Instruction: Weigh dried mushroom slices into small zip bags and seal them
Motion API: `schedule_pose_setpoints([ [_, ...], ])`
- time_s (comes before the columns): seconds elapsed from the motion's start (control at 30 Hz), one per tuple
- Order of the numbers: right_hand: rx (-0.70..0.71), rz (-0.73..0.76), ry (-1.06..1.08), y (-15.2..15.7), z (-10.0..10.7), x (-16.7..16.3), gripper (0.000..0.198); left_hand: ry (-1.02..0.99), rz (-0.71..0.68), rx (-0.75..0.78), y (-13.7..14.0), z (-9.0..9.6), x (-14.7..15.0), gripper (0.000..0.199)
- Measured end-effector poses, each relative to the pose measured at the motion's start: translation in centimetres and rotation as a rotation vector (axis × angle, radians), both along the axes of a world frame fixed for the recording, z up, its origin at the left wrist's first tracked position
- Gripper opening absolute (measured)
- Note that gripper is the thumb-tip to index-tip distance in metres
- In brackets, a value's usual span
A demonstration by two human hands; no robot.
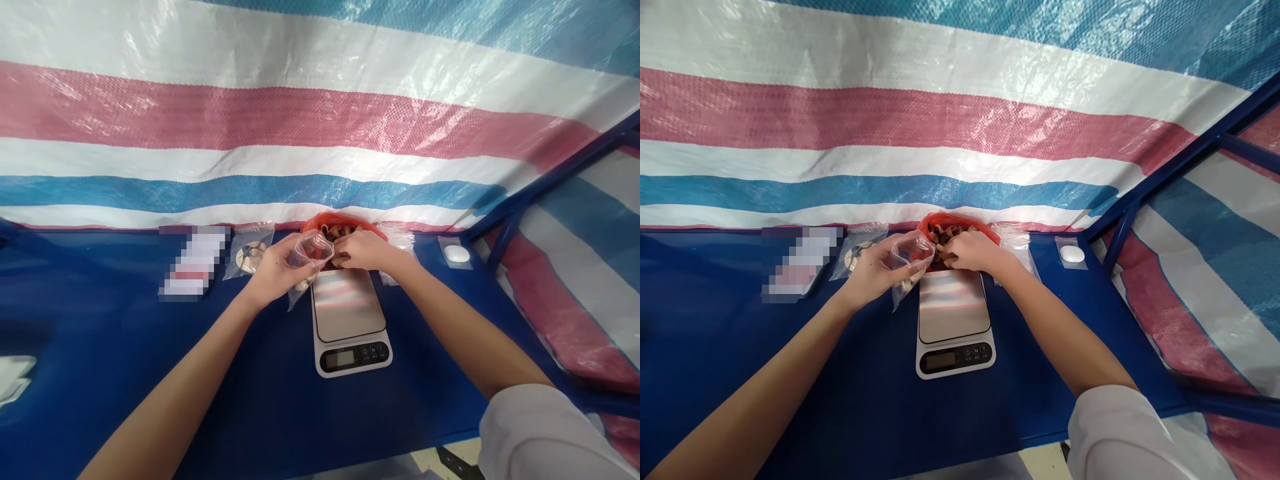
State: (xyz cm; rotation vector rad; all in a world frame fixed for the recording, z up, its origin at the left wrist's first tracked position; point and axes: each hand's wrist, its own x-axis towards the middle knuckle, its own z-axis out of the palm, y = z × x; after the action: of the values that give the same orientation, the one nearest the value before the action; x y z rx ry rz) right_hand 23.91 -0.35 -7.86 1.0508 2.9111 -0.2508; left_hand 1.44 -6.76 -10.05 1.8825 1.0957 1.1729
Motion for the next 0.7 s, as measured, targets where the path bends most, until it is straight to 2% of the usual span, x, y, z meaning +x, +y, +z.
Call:
schedule_pose_setpoints([
  [0.3,-0.134,-0.044,0.297,-0.7,0.2,0.8,0.019,-0.011,-0.002,-0.011,0.0,-0.2,0.1,0.052],
  [0.43,-0.173,-0.157,0.519,-1.1,0.5,1.7,0.017,-0.009,-0.009,-0.018,0.0,-0.2,0.1,0.056],
  [0.57,-0.255,-0.204,0.743,-2.3,1.3,2.3,0.015,0.017,-0.022,-0.004,0.1,-0.3,0.0,0.058],
  [0.7,-0.283,-0.189,0.928,-4.0,2.9,1.9,0.016,0.019,-0.031,-0.081,-0.2,-0.2,0.3,0.06],
])
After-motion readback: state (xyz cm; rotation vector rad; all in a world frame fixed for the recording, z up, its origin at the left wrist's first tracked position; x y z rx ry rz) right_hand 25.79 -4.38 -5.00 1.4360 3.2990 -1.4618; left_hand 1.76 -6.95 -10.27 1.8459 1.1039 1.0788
